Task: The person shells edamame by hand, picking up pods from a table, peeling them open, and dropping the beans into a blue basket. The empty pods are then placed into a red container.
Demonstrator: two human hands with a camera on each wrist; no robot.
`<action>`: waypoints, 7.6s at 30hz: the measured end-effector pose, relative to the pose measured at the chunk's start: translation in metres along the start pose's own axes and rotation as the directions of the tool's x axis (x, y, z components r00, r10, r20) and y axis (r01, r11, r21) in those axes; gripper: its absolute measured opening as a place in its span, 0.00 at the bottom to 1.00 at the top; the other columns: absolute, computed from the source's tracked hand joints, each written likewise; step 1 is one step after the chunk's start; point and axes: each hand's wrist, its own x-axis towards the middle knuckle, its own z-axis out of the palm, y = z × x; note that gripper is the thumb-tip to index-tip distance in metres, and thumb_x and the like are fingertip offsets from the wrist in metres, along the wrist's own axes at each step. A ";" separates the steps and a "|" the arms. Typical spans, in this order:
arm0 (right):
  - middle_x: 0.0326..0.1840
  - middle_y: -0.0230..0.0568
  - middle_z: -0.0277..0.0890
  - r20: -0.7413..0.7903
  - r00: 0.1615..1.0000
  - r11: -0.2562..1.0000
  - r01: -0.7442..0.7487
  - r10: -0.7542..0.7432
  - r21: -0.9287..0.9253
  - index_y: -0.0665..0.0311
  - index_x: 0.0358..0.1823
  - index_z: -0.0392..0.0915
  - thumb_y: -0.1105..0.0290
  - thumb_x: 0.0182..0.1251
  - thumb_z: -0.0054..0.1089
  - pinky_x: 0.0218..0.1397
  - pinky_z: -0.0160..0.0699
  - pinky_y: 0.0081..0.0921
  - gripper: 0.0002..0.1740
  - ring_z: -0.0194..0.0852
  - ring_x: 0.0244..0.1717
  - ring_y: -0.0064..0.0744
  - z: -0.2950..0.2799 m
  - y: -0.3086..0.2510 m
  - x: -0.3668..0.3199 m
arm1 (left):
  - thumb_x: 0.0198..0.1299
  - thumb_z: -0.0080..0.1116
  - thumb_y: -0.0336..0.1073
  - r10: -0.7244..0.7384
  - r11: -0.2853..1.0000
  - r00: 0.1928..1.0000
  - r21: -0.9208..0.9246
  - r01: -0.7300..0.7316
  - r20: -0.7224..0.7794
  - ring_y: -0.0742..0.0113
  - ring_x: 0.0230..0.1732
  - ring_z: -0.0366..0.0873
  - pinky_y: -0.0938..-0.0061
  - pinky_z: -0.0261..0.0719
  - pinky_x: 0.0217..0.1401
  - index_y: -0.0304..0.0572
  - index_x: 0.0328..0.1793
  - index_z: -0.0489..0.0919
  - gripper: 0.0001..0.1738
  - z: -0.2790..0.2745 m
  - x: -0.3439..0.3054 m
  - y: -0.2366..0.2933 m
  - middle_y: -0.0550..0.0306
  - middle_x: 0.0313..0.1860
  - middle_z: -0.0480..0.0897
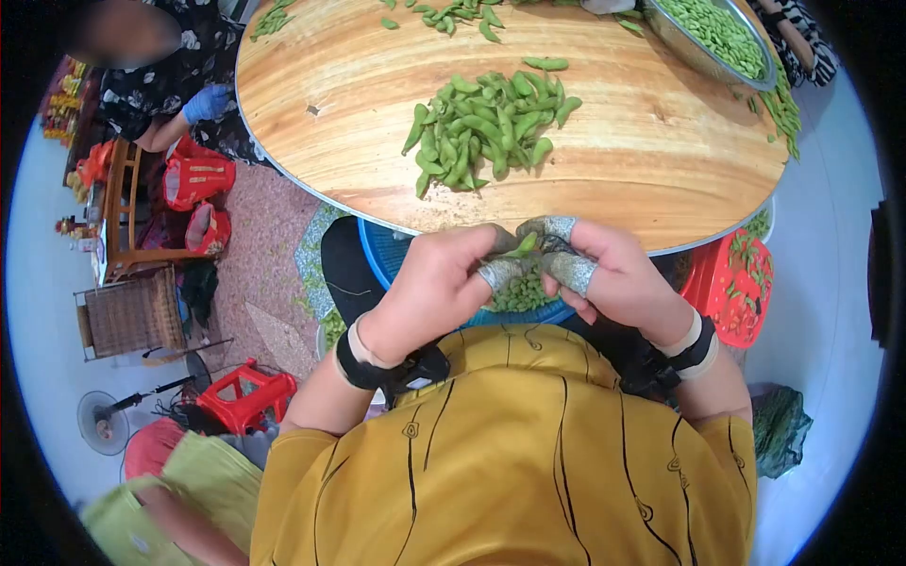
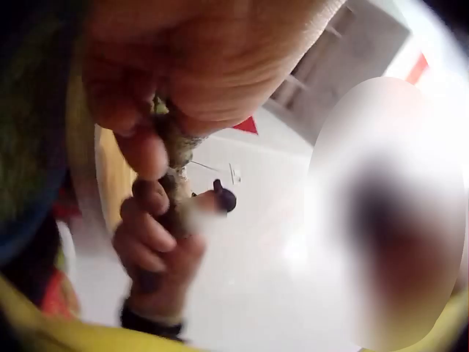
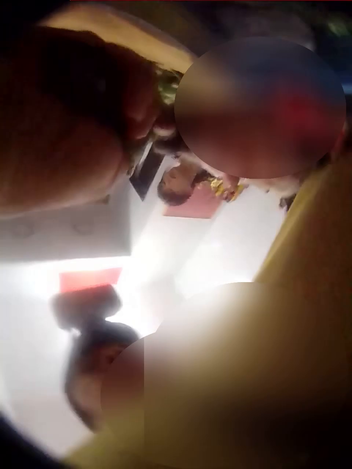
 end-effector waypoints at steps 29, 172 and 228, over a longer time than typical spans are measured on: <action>0.35 0.32 0.77 -0.062 0.997 0.997 0.056 -0.052 0.056 0.64 0.64 0.65 0.75 0.68 0.47 0.20 0.67 0.12 0.22 0.66 0.20 0.14 0.003 -0.018 -0.008 | 0.66 0.52 0.30 -0.393 0.695 0.914 -0.617 0.369 0.104 0.86 0.22 0.64 0.87 0.61 0.23 0.37 0.51 0.79 0.11 -0.004 -0.005 0.016 0.69 0.29 0.76; 0.20 0.30 0.72 -0.092 0.994 0.998 -0.059 0.058 -0.005 0.66 0.47 0.75 0.75 0.59 0.58 0.20 0.69 0.19 0.14 0.71 0.22 0.16 0.014 0.018 0.014 | 0.62 0.42 0.25 -0.304 0.870 0.938 -0.352 0.344 0.166 0.81 0.25 0.69 0.84 0.67 0.26 0.35 0.41 0.76 0.10 0.010 -0.021 -0.008 0.65 0.26 0.74; 0.31 0.49 0.76 -0.205 0.708 0.459 0.187 -0.676 -0.868 0.64 0.44 0.78 0.73 0.55 0.61 0.39 0.76 0.36 0.14 0.77 0.34 0.49 -0.034 -0.010 0.059 | 0.55 0.65 0.31 -0.214 0.547 0.707 0.517 0.658 -0.674 0.72 0.26 0.77 0.77 0.74 0.29 0.35 0.42 0.78 0.11 -0.100 -0.112 -0.065 0.57 0.27 0.81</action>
